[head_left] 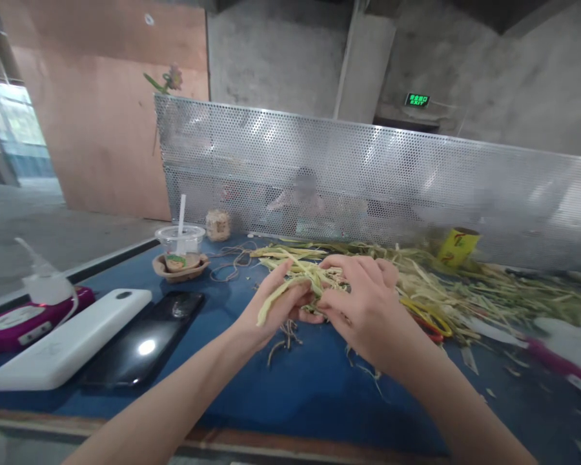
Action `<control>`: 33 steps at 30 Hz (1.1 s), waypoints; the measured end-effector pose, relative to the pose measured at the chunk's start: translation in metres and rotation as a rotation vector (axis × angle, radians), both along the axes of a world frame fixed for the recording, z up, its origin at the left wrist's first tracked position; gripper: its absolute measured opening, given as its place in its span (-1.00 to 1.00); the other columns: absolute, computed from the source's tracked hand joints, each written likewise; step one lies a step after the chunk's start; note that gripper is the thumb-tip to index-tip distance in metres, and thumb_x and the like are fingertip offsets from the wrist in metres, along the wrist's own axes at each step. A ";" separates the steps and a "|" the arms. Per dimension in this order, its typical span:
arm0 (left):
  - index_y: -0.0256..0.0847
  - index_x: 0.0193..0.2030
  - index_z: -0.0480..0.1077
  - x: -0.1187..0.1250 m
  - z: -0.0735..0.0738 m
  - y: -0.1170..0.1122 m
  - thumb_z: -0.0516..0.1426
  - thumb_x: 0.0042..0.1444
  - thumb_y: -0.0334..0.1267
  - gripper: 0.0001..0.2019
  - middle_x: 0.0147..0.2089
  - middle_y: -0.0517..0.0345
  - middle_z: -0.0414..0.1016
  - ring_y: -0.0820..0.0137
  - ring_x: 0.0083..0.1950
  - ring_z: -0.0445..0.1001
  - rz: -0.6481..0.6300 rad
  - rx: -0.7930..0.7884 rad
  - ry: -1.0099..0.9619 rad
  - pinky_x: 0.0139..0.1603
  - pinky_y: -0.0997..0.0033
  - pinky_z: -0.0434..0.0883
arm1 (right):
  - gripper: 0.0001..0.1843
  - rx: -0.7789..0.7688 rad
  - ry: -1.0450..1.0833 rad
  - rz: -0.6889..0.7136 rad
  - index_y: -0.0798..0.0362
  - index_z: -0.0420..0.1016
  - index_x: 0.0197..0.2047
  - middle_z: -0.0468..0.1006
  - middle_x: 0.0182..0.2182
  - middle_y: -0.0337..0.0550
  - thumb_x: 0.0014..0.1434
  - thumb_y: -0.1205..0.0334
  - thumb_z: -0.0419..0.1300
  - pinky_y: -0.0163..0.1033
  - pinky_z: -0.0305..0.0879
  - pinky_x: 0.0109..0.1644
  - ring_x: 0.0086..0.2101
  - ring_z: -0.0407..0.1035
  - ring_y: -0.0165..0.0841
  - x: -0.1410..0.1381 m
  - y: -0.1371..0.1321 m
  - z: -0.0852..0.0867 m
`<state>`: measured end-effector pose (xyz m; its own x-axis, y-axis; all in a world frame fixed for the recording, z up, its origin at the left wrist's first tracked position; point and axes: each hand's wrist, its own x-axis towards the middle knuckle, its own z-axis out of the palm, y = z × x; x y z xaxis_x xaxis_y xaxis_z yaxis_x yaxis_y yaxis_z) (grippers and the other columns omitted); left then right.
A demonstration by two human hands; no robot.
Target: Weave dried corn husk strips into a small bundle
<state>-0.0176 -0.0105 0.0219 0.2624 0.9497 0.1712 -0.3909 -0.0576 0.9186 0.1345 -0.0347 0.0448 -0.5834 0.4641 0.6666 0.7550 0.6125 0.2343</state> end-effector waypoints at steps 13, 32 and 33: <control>-0.28 -0.07 0.20 -0.001 0.004 -0.001 0.13 0.03 -0.44 -0.69 -0.41 0.15 0.48 0.44 -0.44 0.49 0.071 -0.030 -0.029 -0.49 0.46 0.51 | -0.83 -0.067 0.166 0.055 0.02 0.46 -0.28 0.34 -0.01 -0.03 0.21 0.25 0.05 -0.05 0.06 -0.02 -0.07 0.21 -0.22 0.004 0.013 -0.006; -0.42 -0.31 0.40 -0.001 0.007 0.012 0.00 0.13 -0.51 -0.85 -0.17 -0.09 0.55 0.37 -0.23 0.57 0.167 -0.140 -0.214 -0.43 0.67 0.52 | -0.80 -0.863 0.820 0.236 0.08 0.36 -0.31 0.46 -0.44 -0.19 0.11 0.11 0.10 -0.35 0.24 -0.50 -0.56 0.29 -0.47 -0.020 0.034 -0.047; -0.42 -0.31 0.40 0.000 0.007 0.013 0.00 0.13 -0.51 -0.85 -0.16 -0.10 0.55 0.36 -0.23 0.57 0.170 -0.135 -0.214 -0.43 0.66 0.53 | -0.83 -0.874 0.851 0.266 0.08 0.38 -0.37 0.46 -0.48 -0.21 0.09 0.14 0.12 -0.35 0.26 -0.46 -0.53 0.31 -0.45 -0.020 0.037 -0.046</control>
<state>-0.0180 0.0022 0.0285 0.0690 0.9948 0.0749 -0.5719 -0.0220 0.8200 0.1146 0.0025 -0.0016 -0.2622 0.8751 0.4067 0.2958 0.4740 -0.8293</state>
